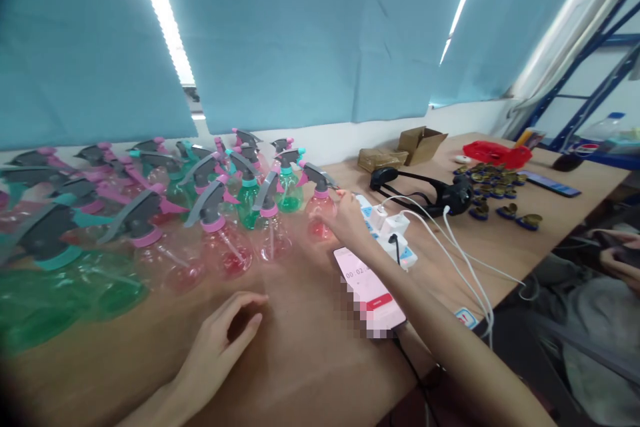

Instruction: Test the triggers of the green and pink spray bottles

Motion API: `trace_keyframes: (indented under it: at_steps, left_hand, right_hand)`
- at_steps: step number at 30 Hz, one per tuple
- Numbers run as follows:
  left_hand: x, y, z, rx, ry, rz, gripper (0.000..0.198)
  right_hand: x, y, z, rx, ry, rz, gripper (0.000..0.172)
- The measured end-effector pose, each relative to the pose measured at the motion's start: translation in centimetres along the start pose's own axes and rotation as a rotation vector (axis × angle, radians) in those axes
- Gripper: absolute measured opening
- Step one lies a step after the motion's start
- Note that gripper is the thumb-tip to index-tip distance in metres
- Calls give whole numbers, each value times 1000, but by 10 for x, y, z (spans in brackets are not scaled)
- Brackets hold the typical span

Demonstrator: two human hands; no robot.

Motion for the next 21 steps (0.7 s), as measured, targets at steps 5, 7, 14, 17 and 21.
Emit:
trace_keyframes:
  at_steps: [5,7,14,17,21]
  left_hand:
    - [-1,0,0,38,-11,-30,15]
    - [0,0,0,38,-20,-35,15]
    - [-1,1,-4,38,-27,-37,16]
    - [-2,5,-7,53,-11,-54,15]
    - [-2,15,-13,76,9,-46,15]
  right_hand:
    - [18,-5,2,-43,-16,82,48]
    - [22,-5,4,-35,-10,105,47]
    - [15,-3,16,-20,48,96,46]
    - [0,7,29,-58,68,67,37]
    - [-29,39,49,-106,100,20,44]
Point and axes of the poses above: each hand's wrist, its own y-axis away from the middle knuckle, its own x-axis out of the palm, z = x × y, the point moved 3 cm from there along -y, towards the middle knuckle, and after that the axes turned 7 degrees about -x, right-handed, at the moved point
